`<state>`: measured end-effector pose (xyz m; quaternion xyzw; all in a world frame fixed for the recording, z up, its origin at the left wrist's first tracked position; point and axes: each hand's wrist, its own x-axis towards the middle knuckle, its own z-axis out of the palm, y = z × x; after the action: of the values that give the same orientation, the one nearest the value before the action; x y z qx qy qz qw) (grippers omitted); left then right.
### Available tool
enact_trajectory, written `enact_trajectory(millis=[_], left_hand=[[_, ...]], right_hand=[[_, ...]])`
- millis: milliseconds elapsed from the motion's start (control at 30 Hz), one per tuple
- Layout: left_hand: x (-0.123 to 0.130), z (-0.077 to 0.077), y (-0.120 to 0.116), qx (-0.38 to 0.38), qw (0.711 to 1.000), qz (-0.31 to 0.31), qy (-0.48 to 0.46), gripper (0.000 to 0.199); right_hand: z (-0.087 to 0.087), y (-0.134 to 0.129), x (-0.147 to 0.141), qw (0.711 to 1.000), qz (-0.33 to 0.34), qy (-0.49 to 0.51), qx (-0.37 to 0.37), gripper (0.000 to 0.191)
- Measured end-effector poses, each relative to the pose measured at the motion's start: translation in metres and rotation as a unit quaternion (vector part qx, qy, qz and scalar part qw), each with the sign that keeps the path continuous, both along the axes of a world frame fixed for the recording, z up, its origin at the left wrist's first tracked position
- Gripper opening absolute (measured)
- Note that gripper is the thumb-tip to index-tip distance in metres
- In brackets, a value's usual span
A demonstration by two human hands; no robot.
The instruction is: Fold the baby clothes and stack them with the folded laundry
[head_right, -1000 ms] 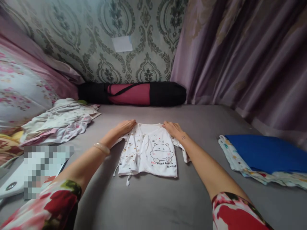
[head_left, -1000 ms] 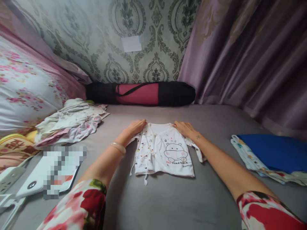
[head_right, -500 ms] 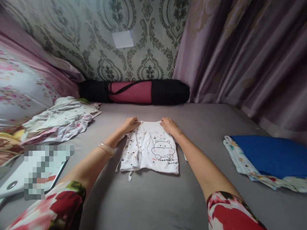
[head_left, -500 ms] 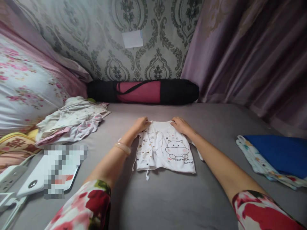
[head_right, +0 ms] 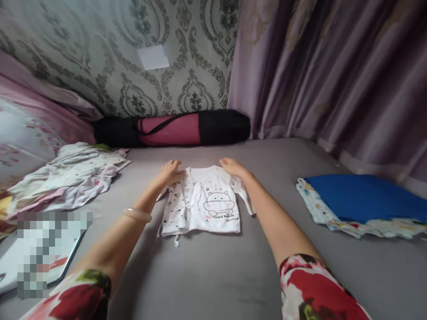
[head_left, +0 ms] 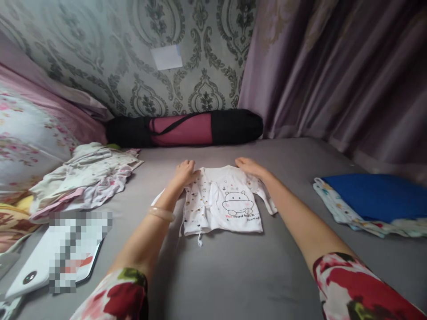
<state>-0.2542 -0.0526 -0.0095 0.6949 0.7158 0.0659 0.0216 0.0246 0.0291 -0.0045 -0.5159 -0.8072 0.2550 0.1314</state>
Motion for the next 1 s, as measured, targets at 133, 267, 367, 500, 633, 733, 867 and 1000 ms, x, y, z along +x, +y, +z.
enact_trajectory(millis=[133,267,367,500,633,733,867,1000], left_hand=[[0.025,0.018,-0.032,-0.005,0.999,-0.011,-0.043,0.039],[0.073,0.022,-0.060,-0.025,0.993,-0.055,-0.098,0.038],[0.113,0.020,-0.078,-0.028,0.990,-0.091,-0.105,0.031],[0.152,0.010,-0.098,-0.018,0.988,-0.127,-0.089,0.025],[0.164,-0.007,-0.111,-0.002,0.990,-0.109,-0.088,0.027],[0.164,-0.018,-0.115,0.033,0.989,-0.104,-0.100,0.028],[0.163,-0.025,-0.117,0.058,0.987,-0.108,-0.099,0.027],[0.163,-0.027,-0.117,0.067,0.987,-0.111,-0.094,0.027]], right_hand=[[0.011,-0.017,0.052,0.982,-0.130,0.104,-0.091,0.027],[0.008,-0.051,0.087,0.967,-0.201,0.060,-0.144,0.030],[0.005,-0.072,0.100,0.966,-0.194,-0.022,-0.172,0.031],[0.006,-0.087,0.107,0.967,-0.141,-0.133,-0.167,0.024],[0.012,-0.091,0.108,0.975,-0.106,-0.134,-0.142,0.013],[0.014,-0.091,0.111,0.982,-0.111,-0.084,-0.128,0.006],[0.006,-0.079,0.121,0.977,-0.199,0.032,-0.065,0.012],[-0.011,-0.063,0.132,0.933,-0.331,0.140,0.029,0.031]])
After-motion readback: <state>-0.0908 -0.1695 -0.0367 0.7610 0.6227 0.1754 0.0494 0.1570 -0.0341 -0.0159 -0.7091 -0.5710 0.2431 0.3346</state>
